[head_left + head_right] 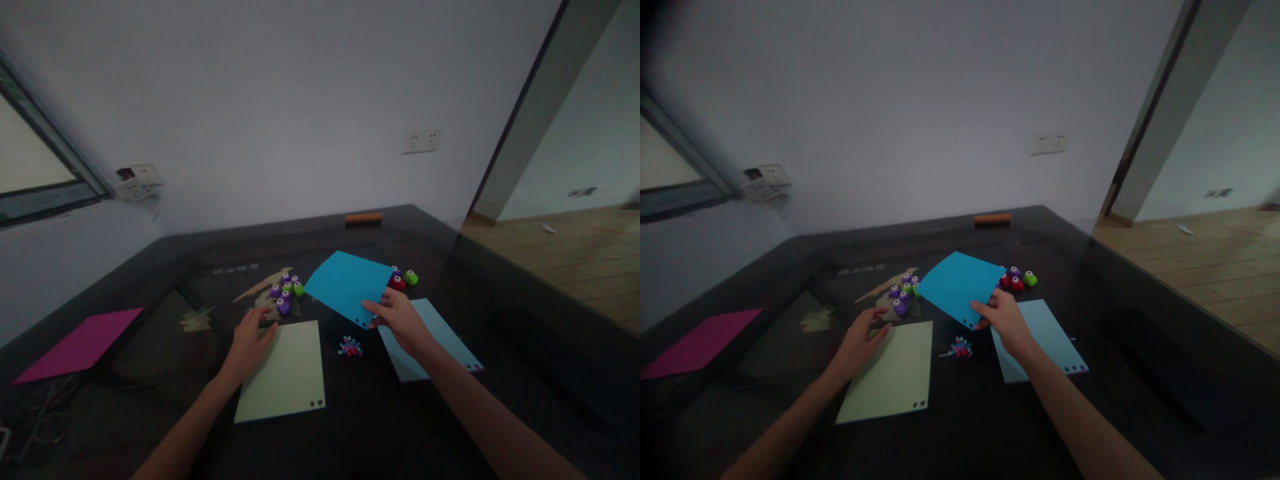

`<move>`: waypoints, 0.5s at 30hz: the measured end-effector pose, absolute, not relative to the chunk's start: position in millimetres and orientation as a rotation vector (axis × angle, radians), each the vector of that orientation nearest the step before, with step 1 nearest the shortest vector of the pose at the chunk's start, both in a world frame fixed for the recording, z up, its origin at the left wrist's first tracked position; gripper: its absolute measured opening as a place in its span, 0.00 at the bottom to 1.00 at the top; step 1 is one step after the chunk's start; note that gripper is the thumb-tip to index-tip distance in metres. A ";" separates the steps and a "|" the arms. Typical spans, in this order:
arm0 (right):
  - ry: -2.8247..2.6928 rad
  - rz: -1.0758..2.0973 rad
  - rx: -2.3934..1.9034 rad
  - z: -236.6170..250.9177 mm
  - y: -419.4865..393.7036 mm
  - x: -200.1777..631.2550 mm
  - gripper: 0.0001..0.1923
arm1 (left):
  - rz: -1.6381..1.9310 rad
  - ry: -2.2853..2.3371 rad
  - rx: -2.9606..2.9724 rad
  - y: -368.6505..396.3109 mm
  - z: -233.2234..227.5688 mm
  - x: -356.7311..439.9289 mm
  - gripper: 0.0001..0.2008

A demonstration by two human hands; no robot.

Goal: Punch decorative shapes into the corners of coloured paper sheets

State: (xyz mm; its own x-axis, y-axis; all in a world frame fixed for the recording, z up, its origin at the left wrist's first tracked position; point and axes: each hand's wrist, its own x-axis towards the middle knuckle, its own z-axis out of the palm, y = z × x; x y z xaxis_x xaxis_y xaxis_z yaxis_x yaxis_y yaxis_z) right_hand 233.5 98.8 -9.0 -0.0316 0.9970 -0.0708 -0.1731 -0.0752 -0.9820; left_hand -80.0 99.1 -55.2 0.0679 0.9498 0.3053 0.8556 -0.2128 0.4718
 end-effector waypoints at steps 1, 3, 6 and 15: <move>-1.059 1.354 -1.119 -9.2 98.6 233.0 0.18 | 0.819 1.902 2.153 103.5 -54.5 -80.4 0.15; -1.070 1.353 -1.114 -9.4 98.2 232.4 0.17 | 0.723 1.995 2.141 112.5 -50.9 -78.2 0.18; -1.088 1.362 -1.111 -9.1 97.7 232.3 0.17 | 0.547 2.091 2.135 124.7 -41.4 -68.1 0.21; -1.125 1.440 -1.093 2.2 94.9 235.5 0.16 | 0.338 2.202 2.152 138.4 -26.0 -48.4 0.20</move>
